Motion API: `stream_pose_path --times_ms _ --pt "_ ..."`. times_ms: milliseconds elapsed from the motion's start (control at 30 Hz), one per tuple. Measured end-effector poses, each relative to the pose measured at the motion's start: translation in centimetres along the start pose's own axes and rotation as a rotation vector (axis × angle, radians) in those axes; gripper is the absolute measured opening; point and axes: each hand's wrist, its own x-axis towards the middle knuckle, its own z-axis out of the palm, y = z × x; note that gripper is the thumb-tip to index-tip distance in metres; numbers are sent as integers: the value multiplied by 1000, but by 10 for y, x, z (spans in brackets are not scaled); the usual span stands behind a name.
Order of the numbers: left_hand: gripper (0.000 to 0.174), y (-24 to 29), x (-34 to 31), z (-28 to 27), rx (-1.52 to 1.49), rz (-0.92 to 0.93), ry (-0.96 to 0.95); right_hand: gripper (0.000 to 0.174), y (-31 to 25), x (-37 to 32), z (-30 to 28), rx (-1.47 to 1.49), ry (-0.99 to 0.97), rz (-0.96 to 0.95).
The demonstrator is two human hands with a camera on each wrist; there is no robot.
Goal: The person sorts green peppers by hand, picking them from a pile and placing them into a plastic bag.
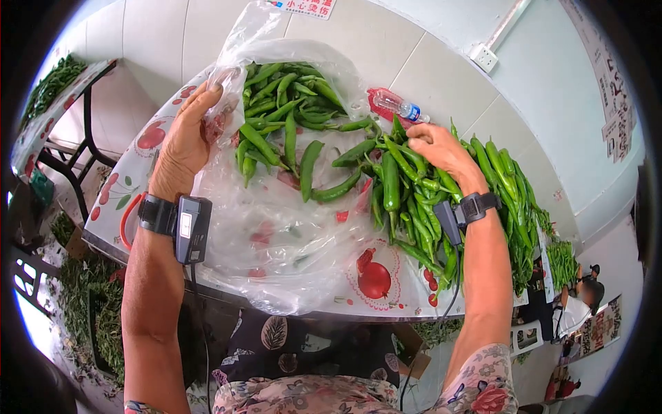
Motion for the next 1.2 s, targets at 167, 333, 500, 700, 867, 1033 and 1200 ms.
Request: stream_pose_path --times_ms 167,333,500,700,867,1033,1200 --pt "35 -1 2 -3 7 5 -38 37 -5 -4 -3 197 9 10" --pt "35 1 -2 3 3 4 -24 37 -20 -12 -2 410 21 110" --pt "37 2 -4 5 23 4 15 38 -51 -9 18 239 -32 -185" --pt "37 -1 -3 6 18 4 -27 35 -61 10 93 -286 23 -584" --pt "37 -5 5 -8 9 -12 -3 31 -70 18 104 -521 -104 -444" --pt "36 -1 0 0 27 -15 12 27 -64 16 89 -406 65 -361" --pt "36 -2 3 -7 44 -26 -27 24 -55 11 55 60 312 -296"
